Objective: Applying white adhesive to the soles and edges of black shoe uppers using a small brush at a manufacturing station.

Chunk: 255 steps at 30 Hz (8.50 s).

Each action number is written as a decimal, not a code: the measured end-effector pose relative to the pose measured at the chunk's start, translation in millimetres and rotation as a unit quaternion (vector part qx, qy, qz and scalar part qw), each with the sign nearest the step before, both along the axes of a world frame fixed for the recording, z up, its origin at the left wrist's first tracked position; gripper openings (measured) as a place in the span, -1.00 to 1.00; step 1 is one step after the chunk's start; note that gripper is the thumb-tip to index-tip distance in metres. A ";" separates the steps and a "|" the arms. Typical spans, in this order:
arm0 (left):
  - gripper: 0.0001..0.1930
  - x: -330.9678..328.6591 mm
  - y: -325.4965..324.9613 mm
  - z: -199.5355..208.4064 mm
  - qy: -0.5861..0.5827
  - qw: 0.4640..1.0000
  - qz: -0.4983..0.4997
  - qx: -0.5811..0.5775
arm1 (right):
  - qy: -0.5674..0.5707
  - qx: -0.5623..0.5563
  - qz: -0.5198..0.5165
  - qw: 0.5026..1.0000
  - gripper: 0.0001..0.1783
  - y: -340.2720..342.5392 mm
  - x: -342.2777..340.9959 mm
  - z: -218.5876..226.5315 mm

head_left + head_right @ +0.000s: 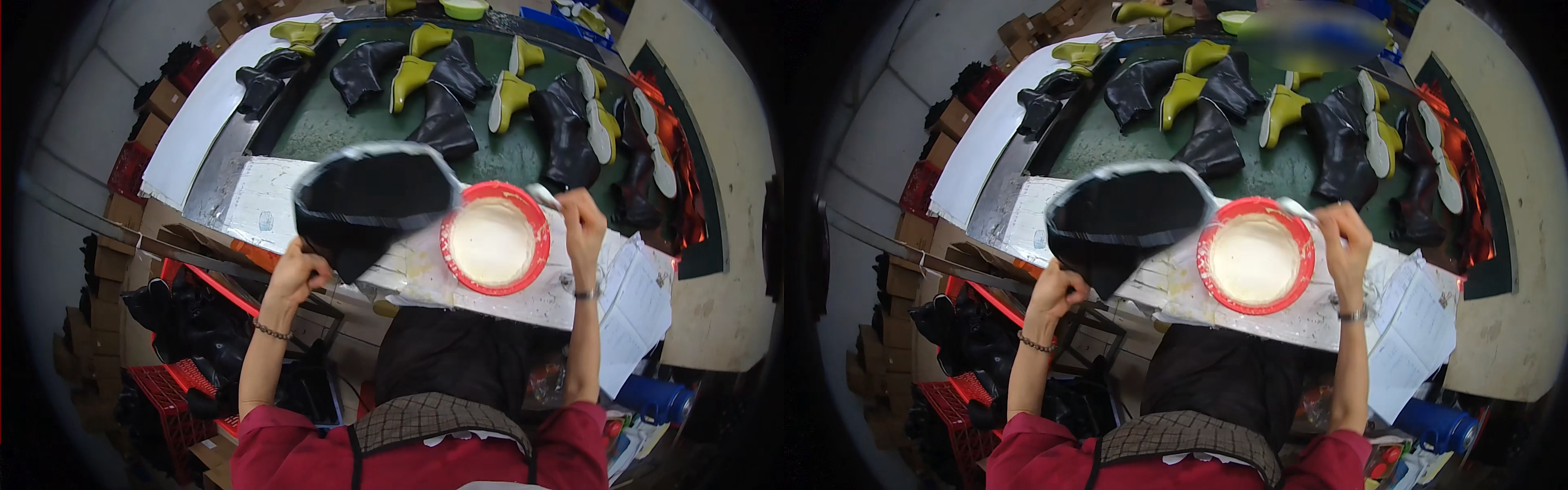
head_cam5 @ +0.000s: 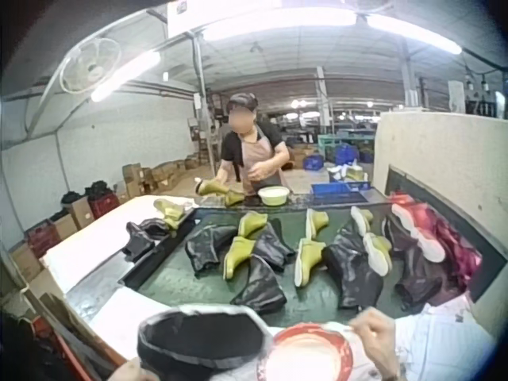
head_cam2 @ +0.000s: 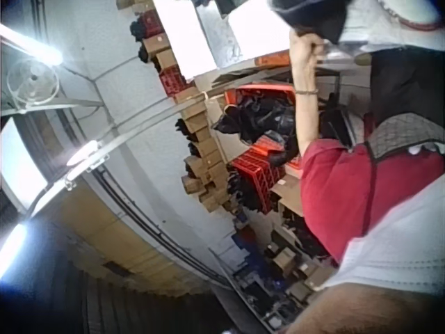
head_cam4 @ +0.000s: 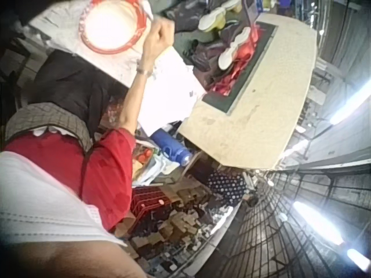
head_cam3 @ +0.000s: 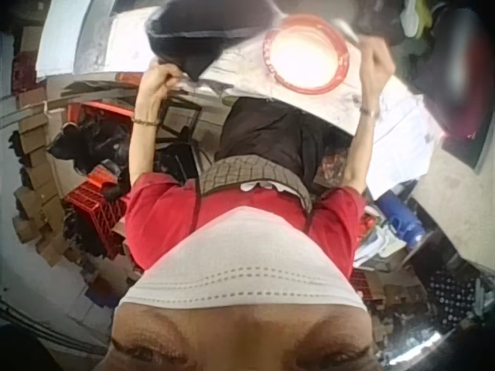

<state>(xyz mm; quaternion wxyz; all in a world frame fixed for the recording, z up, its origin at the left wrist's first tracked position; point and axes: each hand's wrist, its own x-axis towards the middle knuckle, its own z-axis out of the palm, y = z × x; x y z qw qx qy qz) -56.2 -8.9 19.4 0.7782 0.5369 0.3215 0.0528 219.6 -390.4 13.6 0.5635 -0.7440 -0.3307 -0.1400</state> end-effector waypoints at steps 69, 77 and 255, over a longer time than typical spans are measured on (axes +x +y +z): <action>-0.47 -187.0 69.3 82.9 0.057 0.685 0.368 0.627 | 0.203 -0.013 -0.138 0.969 -0.54 -64.3 -37.3 -111.0; -0.54 51.1 -8.2 32.4 0.059 0.514 0.026 0.855 | -0.033 -0.259 -0.170 0.950 -0.76 -23.3 -49.1 4.5; -0.44 -2.9 4.4 -13.5 -0.068 0.970 -0.234 0.001 | -0.052 -0.282 -0.055 0.956 -0.88 -10.8 -41.4 28.0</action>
